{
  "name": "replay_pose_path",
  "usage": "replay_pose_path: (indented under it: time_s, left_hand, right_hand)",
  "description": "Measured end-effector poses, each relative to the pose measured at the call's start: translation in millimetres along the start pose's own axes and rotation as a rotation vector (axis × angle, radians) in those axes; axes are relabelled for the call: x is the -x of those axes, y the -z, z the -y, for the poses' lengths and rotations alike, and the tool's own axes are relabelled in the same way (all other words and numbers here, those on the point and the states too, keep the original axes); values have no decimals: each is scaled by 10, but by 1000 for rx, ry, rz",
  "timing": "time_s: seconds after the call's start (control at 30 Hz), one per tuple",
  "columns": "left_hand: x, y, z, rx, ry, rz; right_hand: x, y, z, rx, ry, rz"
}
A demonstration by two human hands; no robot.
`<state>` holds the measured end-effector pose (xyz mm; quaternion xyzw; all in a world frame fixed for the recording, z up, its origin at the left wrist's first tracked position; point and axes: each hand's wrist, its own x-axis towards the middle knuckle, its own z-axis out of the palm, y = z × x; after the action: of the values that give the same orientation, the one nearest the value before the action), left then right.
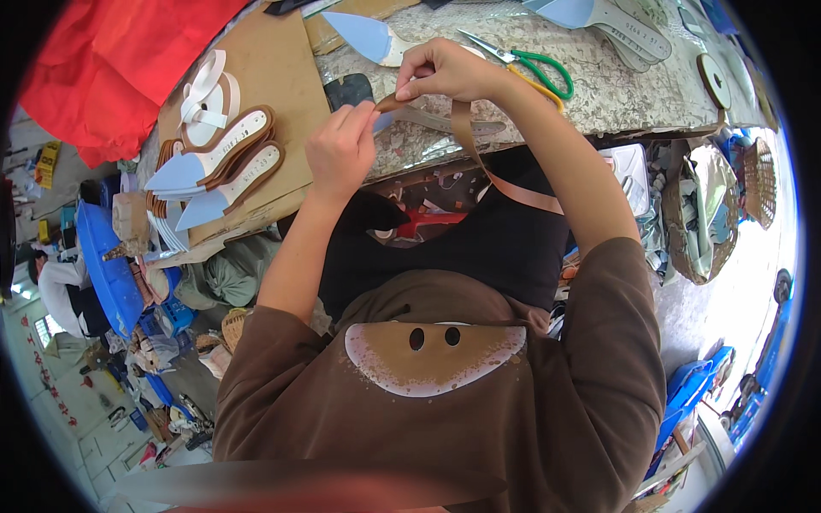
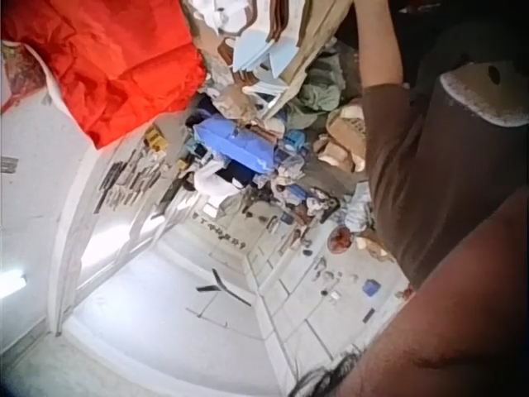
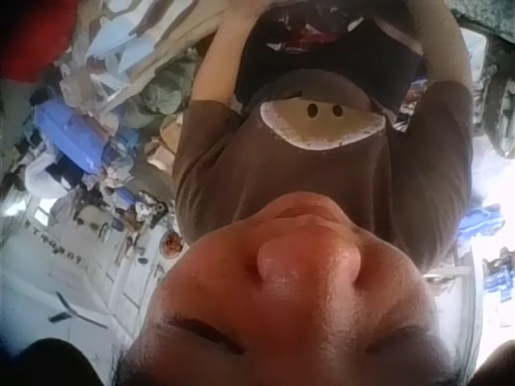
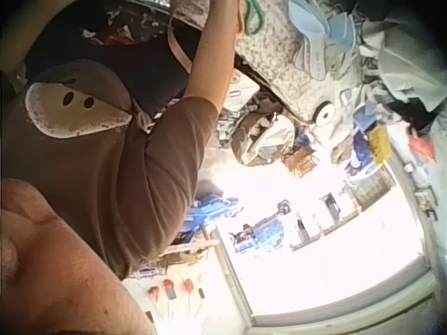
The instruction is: The recorder is trimming and attaching leather straps to shoe insoles as part of a manufacturing process.
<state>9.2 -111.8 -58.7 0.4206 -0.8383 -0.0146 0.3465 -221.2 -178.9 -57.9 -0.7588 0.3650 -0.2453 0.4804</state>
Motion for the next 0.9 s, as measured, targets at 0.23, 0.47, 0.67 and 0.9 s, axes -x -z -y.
replay_pose_path:
  time_s: [0.23,0.47,0.67,0.9]
  left_hand:
    - [40,-7,-8,-51,-49,-37]
    - [-295,129,-68,-17,162,230]
    - [-647,97,12,-13,58,482]
    - [-946,-59,214,284,-1,910]
  right_hand:
    - [76,-118,-68,-234,-149,38]
    - [180,-255,338,211,-249,-228]
    - [253,-578,438,704,-224,-416]
    - [303,-677,511,763,-226,-481]
